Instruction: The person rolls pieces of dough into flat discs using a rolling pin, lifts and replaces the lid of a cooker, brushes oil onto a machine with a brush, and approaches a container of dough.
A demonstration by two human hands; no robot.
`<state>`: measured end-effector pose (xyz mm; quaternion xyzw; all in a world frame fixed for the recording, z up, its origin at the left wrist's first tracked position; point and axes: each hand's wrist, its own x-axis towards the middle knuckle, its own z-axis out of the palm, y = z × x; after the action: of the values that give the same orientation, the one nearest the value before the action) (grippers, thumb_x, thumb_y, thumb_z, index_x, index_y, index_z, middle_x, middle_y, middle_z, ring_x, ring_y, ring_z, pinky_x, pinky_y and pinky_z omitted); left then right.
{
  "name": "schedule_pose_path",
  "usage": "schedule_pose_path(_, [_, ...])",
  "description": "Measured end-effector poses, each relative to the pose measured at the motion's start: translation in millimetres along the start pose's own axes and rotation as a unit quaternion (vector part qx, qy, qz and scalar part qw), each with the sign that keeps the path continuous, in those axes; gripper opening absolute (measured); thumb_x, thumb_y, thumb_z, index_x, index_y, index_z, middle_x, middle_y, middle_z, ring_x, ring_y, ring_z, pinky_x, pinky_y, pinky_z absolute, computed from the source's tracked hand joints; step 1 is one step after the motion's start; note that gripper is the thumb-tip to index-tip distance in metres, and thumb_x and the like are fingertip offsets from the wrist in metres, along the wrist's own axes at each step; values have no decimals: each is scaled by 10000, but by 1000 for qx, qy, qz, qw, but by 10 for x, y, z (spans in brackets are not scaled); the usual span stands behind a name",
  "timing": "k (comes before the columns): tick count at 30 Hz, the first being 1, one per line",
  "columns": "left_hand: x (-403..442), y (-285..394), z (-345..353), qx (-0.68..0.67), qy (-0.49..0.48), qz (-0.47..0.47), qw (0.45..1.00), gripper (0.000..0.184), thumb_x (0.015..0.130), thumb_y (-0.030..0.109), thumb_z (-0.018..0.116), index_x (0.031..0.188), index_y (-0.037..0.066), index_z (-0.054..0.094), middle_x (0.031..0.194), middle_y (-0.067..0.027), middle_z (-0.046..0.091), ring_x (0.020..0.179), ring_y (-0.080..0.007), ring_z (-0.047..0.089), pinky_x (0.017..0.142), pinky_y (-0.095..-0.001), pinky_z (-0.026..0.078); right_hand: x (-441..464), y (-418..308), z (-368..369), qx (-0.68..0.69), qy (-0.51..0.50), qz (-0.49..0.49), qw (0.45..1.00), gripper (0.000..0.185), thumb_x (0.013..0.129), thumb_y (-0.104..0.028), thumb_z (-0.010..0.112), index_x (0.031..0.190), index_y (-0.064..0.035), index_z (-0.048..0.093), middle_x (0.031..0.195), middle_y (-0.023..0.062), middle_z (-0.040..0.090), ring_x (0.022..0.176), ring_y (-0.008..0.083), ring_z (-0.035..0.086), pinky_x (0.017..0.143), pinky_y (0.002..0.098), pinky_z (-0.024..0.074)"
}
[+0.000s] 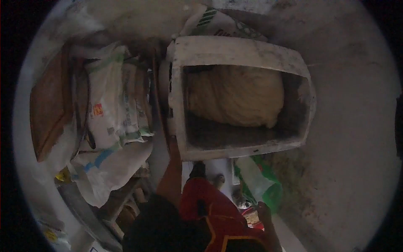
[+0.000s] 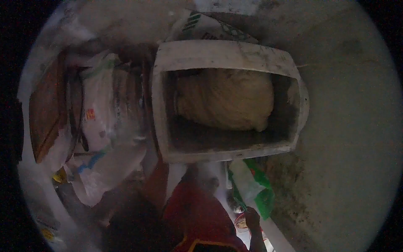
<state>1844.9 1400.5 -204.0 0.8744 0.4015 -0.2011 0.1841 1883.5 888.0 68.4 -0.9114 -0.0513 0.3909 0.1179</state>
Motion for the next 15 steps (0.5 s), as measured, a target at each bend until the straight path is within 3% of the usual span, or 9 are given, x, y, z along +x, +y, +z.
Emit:
schedule_pose_path(1, [-13, 7, -13, 2, 2, 2, 1000, 380, 885, 339, 606, 1114, 37, 618, 1139, -174, 606, 1092, -320, 576, 933, -421, 461, 0, -154, -65, 38, -6, 33, 999, 268, 921, -207, 573, 1127, -51, 645, 1149, 153, 640, 1042, 332, 625, 883, 408, 501])
schedule_pose_path(4, [-81, 3, -55, 7, 4, 7, 1000, 372, 887, 336, 604, 1111, 39, 618, 1133, -173, 606, 1094, -320, 573, 937, -420, 457, 51, -39, 22, 59, 46, -50, 996, 311, 874, -228, 645, 1114, -31, 637, 1047, 173, 680, 948, 338, 664, 813, 372, 524])
schedule_pose_path(7, [-194, 30, -82, 6, 10, 10, 1000, 365, 889, 333, 602, 1107, 41, 619, 1128, -171, 606, 1096, -320, 569, 942, -418, 453, 51, -8, -48, 19, -17, -12, 1000, 326, 914, -237, 601, 1181, -49, 612, 1103, 151, 662, 1011, 304, 647, 870, 391, 513])
schedule_pose_path(10, [-398, 155, -86, 5, 17, 17, 1000, 358, 891, 330, 600, 1103, 43, 620, 1122, -170, 606, 1098, -320, 566, 946, -417, 450, -13, 151, -33, -15, 9, -70, 997, 327, 905, -239, 615, 1168, -45, 623, 1087, 146, 670, 995, 298, 654, 871, 379, 517])
schedule_pose_path(13, [-567, 291, -25, 4, 17, 27, 999, 351, 892, 328, 598, 1100, 46, 621, 1117, -169, 606, 1100, -319, 563, 950, -416, 446, 26, 258, 95, -11, 27, -24, 999, 314, 901, -223, 621, 1156, -40, 630, 1081, 148, 670, 984, 291, 658, 866, 380, 516])
schedule_pose_path(15, [-608, 328, -32, 10, 11, 37, 999, 346, 894, 326, 597, 1097, 47, 621, 1113, -168, 606, 1101, -319, 560, 953, -415, 444, 77, 366, 117, -23, 28, -65, 997, 314, 894, -208, 627, 1156, -36, 629, 1081, 154, 668, 996, 297, 653, 870, 381, 514])
